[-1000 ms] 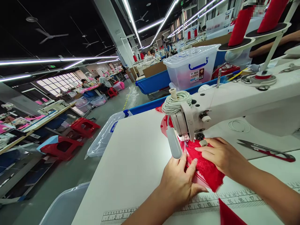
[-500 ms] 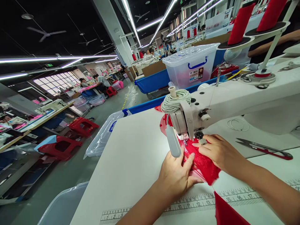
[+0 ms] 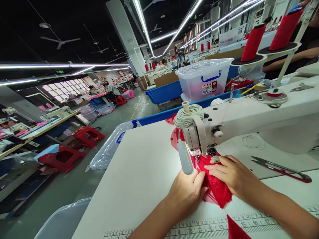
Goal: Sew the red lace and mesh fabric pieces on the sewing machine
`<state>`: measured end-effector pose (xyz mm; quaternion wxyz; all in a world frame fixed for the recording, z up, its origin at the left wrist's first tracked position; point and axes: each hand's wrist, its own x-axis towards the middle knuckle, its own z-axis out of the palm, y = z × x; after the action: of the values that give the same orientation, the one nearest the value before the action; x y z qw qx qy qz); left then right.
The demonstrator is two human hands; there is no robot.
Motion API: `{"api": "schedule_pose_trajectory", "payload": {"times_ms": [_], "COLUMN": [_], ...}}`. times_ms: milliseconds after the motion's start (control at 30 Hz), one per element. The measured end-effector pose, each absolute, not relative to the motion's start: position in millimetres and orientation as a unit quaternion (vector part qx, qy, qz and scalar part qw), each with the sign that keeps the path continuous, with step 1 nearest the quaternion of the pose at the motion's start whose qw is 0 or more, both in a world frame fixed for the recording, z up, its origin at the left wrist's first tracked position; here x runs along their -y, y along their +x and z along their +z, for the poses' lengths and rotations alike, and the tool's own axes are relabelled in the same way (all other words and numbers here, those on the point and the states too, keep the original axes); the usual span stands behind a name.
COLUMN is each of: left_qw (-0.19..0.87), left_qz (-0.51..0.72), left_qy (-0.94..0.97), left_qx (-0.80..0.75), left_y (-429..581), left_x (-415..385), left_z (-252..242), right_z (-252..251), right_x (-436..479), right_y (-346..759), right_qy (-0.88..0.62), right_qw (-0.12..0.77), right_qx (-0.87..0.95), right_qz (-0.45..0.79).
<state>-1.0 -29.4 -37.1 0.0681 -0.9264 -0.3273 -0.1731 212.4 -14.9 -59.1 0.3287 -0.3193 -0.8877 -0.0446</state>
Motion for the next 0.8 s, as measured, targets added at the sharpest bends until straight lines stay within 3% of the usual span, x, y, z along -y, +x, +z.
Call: {"api": "schedule_pose_trajectory", "payload": {"times_ms": [467, 800], "left_qw": [0.152, 0.127], "left_qz": [-0.187, -0.203], "left_qy": [-0.909, -0.910], "left_qx": [0.341, 0.340], "left_y": [-1, -2], "left_x": [43, 38], "left_z": [-47, -46], "right_z": [-59, -63], "right_x": [16, 11], "right_y": [211, 213], "right_qy": [-0.321, -0.326], "right_qw": [0.338, 0.316], "right_qx": [0.883, 0.888], "right_qz": [-0.044, -0.073]}}
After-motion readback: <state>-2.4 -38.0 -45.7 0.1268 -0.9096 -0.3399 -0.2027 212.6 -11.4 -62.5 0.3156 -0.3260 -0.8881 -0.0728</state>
